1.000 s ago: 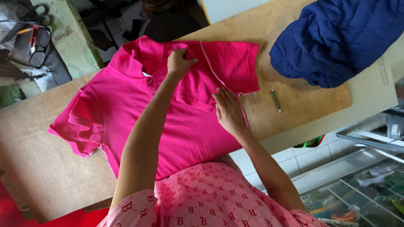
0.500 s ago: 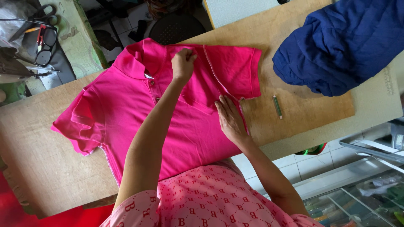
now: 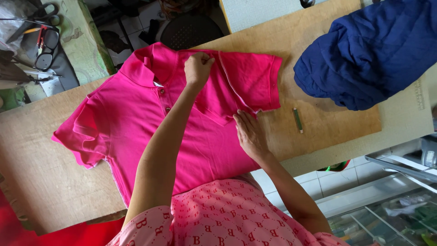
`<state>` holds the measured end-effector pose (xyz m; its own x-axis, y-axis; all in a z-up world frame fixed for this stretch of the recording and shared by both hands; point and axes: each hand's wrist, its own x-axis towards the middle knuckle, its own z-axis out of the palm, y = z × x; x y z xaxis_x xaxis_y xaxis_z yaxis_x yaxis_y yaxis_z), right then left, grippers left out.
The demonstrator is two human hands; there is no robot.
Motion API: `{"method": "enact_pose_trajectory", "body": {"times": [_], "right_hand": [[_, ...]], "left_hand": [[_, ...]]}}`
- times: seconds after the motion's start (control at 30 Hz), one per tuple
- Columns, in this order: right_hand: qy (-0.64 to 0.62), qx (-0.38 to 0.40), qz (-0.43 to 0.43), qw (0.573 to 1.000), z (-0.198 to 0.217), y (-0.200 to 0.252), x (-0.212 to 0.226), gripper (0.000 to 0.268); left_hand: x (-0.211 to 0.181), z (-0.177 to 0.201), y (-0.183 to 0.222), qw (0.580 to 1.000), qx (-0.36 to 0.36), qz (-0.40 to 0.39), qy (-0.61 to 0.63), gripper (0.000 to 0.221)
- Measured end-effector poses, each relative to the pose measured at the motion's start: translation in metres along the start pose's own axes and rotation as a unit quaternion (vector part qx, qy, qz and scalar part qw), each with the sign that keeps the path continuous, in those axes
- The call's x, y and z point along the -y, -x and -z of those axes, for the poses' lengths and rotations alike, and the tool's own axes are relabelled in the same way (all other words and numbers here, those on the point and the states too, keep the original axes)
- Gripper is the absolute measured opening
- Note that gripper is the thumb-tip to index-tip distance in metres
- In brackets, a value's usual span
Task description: Smoothing, marking with a pen, and folding a pink polo shirt on a work table.
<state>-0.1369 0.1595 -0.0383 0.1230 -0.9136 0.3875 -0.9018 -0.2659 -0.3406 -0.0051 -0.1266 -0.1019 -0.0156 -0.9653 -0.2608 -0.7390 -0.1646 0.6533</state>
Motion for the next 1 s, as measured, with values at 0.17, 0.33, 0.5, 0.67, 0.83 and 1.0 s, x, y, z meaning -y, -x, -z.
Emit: {"method": "enact_pose_trajectory", "body": {"times": [0.17,0.33,0.5,0.67,0.83,1.0], "right_hand": [[-0.028,-0.019,-0.079,0.996,0.020,0.018,-0.026,0.035],[0.039,-0.095,-0.241,0.965,0.057,0.051,-0.072,0.035],[0.102,-0.101,-0.309,0.940,0.061,0.070,-0.114,0.046],[0.110,-0.031,-0.323,0.939,0.066,0.067,-0.128,0.022],[-0.078,-0.035,-0.454,0.887,0.083,0.049,-0.118,0.014],[-0.069,-0.039,-0.332,0.940,0.076,0.003,-0.094,0.017]], "left_hand": [[-0.010,0.009,0.012,1.000,0.007,0.004,-0.005,0.022],[-0.008,0.007,0.015,1.000,0.004,-0.019,-0.024,0.022],[-0.009,0.014,0.025,0.998,-0.014,-0.056,-0.030,0.021],[-0.010,0.012,0.025,0.998,-0.027,-0.042,-0.024,0.023],[-0.008,0.011,0.030,0.999,-0.032,-0.030,0.008,0.022],[-0.005,0.011,0.026,0.999,-0.034,-0.038,-0.001,0.023]]}}
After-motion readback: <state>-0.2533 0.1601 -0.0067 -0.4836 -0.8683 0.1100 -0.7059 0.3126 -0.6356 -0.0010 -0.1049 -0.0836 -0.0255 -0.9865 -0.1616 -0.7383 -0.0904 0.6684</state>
